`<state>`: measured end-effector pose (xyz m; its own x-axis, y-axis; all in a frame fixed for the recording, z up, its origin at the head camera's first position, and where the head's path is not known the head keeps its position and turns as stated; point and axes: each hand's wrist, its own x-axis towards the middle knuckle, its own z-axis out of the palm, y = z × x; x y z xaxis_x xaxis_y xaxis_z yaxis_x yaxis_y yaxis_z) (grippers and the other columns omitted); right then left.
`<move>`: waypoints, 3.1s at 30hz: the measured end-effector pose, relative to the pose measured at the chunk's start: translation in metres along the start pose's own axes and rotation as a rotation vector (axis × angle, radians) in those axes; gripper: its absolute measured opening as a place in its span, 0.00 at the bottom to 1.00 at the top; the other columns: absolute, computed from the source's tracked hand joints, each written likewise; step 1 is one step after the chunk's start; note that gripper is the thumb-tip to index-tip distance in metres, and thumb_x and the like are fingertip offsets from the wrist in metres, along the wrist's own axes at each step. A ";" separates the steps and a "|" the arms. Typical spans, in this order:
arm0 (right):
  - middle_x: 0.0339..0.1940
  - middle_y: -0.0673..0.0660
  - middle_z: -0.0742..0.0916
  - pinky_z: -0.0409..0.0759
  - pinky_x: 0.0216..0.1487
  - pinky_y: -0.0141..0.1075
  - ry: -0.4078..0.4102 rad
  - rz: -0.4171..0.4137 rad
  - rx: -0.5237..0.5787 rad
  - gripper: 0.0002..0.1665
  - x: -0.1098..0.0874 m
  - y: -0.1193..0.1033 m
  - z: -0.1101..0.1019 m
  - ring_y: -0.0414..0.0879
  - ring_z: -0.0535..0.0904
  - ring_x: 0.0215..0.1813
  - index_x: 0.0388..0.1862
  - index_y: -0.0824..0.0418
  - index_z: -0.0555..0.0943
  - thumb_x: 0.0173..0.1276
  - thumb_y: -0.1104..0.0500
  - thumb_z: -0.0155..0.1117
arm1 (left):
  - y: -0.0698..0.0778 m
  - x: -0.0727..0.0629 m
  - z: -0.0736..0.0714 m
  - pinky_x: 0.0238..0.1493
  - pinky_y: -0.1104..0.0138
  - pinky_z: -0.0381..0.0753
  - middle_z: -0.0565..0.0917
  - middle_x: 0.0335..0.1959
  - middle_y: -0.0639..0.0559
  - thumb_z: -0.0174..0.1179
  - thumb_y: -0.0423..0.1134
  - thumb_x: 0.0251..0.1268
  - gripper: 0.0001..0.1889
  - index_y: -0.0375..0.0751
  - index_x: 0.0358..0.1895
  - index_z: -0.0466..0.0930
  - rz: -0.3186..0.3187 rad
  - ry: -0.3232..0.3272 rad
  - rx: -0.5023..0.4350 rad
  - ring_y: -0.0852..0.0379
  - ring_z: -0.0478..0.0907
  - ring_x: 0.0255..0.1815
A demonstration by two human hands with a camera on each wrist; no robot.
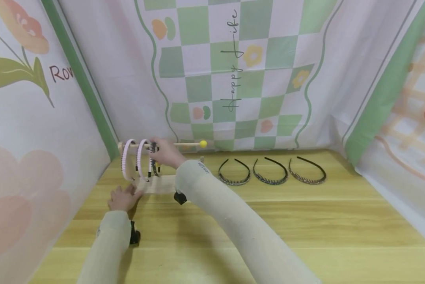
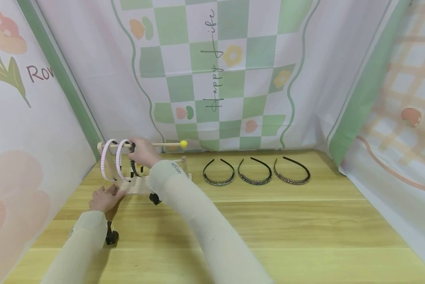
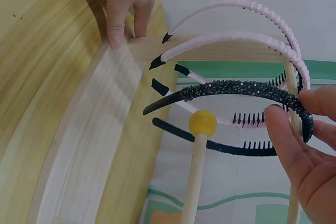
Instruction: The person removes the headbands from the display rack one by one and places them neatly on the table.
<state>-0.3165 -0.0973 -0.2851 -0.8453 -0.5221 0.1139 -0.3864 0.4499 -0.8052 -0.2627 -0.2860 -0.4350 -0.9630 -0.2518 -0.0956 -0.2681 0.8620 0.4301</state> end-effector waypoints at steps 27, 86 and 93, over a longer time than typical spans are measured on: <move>0.67 0.60 0.67 0.80 0.31 0.36 0.034 -0.022 0.041 0.34 -0.005 -0.007 -0.046 0.51 0.80 0.30 0.69 0.59 0.62 0.64 0.69 0.57 | -0.005 0.004 0.003 0.52 0.33 0.53 0.51 0.63 0.24 0.44 0.67 0.61 0.41 0.39 0.68 0.57 0.014 0.010 -0.012 0.25 0.48 0.60; 0.70 0.55 0.63 0.78 0.46 0.39 0.282 0.059 0.294 0.36 -0.105 0.088 -0.178 0.61 0.78 0.41 0.70 0.54 0.59 0.65 0.66 0.57 | 0.004 -0.006 -0.005 0.51 0.34 0.57 0.53 0.60 0.22 0.44 0.64 0.64 0.39 0.40 0.70 0.53 0.035 0.002 0.025 0.24 0.51 0.58; 0.71 0.57 0.60 0.78 0.46 0.43 0.257 0.067 0.301 0.36 -0.117 0.097 -0.182 0.53 0.80 0.35 0.71 0.56 0.58 0.65 0.68 0.56 | 0.003 -0.006 -0.004 0.51 0.34 0.56 0.53 0.61 0.22 0.44 0.63 0.64 0.38 0.40 0.70 0.53 0.034 0.002 0.015 0.24 0.51 0.58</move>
<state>-0.3221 0.1389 -0.2706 -0.9445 -0.2836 0.1659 -0.2336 0.2244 -0.9461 -0.2575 -0.2834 -0.4292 -0.9715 -0.2233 -0.0793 -0.2358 0.8767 0.4193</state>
